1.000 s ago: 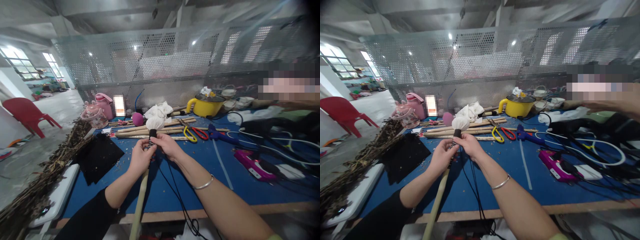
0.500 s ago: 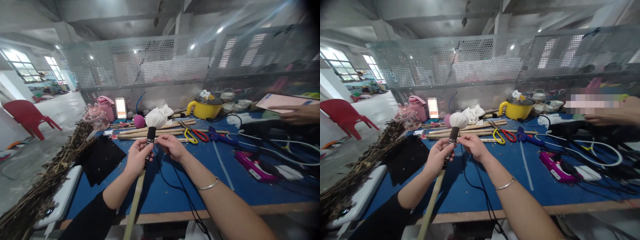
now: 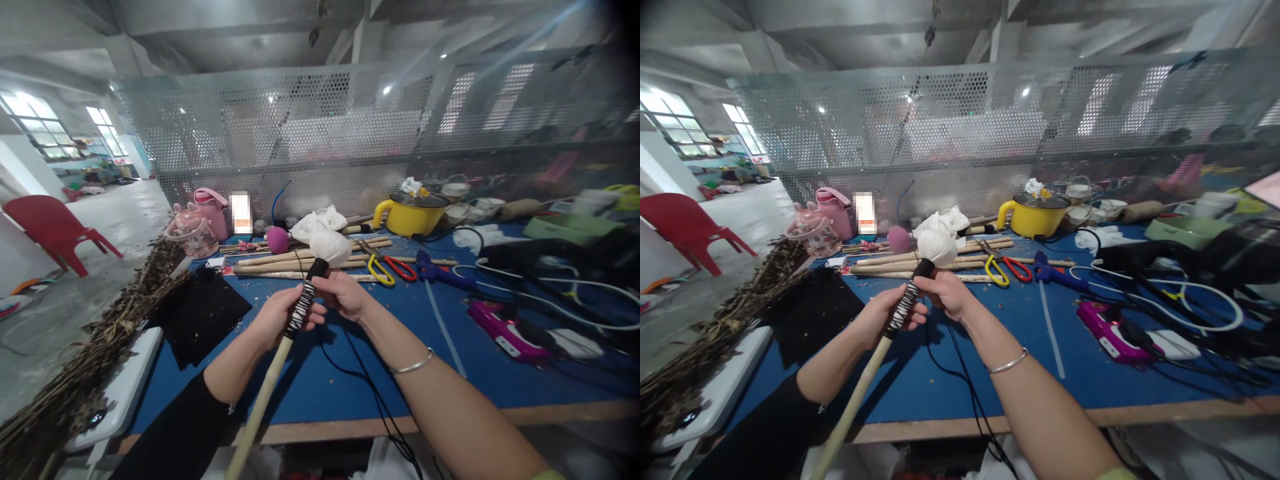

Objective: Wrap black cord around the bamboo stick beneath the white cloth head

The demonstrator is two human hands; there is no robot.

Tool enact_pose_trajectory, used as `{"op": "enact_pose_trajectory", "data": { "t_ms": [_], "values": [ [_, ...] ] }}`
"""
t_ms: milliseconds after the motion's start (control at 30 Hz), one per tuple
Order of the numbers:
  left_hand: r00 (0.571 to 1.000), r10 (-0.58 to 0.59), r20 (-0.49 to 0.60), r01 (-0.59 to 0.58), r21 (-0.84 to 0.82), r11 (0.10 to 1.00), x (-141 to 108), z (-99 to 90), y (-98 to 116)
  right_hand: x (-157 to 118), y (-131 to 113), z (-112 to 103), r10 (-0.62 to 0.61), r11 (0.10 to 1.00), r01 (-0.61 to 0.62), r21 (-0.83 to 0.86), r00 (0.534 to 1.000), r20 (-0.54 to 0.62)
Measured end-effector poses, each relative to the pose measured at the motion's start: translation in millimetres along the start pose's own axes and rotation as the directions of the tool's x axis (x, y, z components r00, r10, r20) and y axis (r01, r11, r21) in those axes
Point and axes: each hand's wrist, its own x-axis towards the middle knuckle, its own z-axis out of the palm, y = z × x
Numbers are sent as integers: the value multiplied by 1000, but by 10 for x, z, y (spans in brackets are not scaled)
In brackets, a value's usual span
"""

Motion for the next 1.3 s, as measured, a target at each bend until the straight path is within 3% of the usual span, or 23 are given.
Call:
{"op": "enact_pose_trajectory", "data": {
  "t_ms": [33, 100, 200, 300, 567, 800, 967, 1067, 1167, 1300],
  "values": [
    [999, 15, -46, -13, 49, 999, 12, -6, -19, 6, 6, 2, 5, 1000, -6, -30, 999, -37],
    [976, 155, -155, -123, 199, 972, 29, -13, -63, 20, 18, 16, 16, 996, -24, -84, 995, -103],
    [897, 384, -217, -273, 409, 871, 36, 2, -117, 31, 28, 56, 17, 991, -34, -131, 991, -129],
    [867, 436, -240, -298, 451, 841, 22, 39, -114, 26, 26, 90, -17, 989, 0, -147, 993, -115],
    [889, 402, -218, -376, 151, 914, -15, 11, 31, -22, -27, 61, -113, 989, 105, -102, 991, -66],
    [885, 396, -245, -382, 102, 918, -12, 5, 10, -43, -39, 66, -133, 989, 127, -75, 988, -81],
    [911, 363, -198, -364, 33, 931, -24, 5, 38, -14, -21, 63, -75, 996, 72, -44, 994, -74],
    [948, 296, -114, -297, 4, 955, -44, -1, 67, -20, -26, 63, -87, 996, 88, 21, 995, -48],
    [989, 147, -17, -147, -34, 989, -57, -19, 64, -46, -40, 51, -69, 995, 67, 79, 997, 26],
    [994, -49, 100, 55, -56, 997, -17, -48, -11, -41, -22, 20, -12, 999, 8, 50, 998, 63]
  ]
}}
